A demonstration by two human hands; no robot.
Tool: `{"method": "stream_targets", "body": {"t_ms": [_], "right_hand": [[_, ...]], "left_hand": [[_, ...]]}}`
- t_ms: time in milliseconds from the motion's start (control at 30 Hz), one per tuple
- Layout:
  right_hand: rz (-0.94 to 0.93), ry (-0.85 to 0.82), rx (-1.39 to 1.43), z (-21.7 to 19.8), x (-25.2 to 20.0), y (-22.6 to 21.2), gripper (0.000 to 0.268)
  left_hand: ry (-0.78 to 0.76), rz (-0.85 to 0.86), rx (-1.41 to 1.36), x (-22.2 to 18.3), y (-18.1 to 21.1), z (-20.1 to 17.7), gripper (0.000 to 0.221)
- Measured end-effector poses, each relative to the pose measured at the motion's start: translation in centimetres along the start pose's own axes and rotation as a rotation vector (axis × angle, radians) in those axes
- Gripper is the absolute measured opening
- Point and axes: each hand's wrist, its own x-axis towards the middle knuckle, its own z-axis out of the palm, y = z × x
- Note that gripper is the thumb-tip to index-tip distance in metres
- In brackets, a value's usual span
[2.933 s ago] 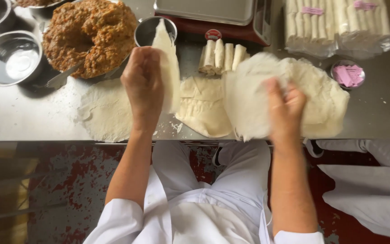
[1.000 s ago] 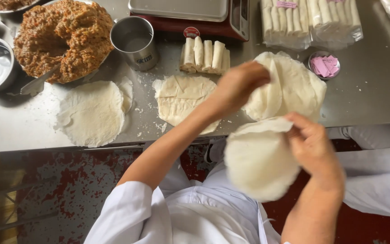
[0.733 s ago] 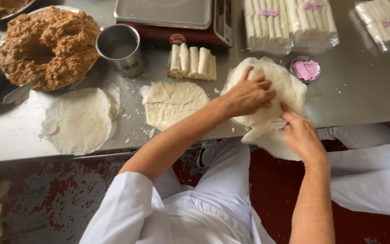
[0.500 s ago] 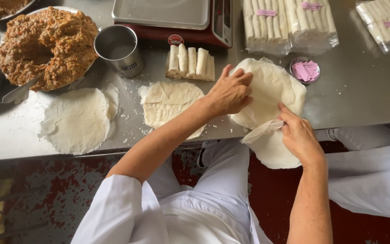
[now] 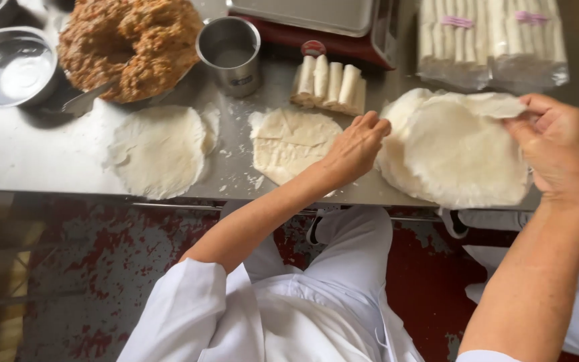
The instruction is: Separating thin dough sheets from a stack and placing them into individual piles on a metal table.
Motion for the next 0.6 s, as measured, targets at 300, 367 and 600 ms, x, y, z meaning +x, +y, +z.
{"method": "stream_targets", "body": {"t_ms": [300, 367, 600], "right_hand": [[-0.46, 0.303, -0.233, 16.3, -4.7, -5.7, 0.013], [-0.452, -0.077, -0.306, 21.9, -5.8, -7.2, 0.037], [-0.233, -0.082, -0.305, 25.8, -4.2, -3.4, 0.053]], "left_hand": [[-0.291, -0.219, 0.324, -5.7, -8.8, -9.4, 0.04], [-0.269, -0.112, 0.385, -5.9, -10.0, -7.9, 0.021], [0.014, -0.14, 0.14, -6.7, -10.2, -10.6, 0.012]]}}
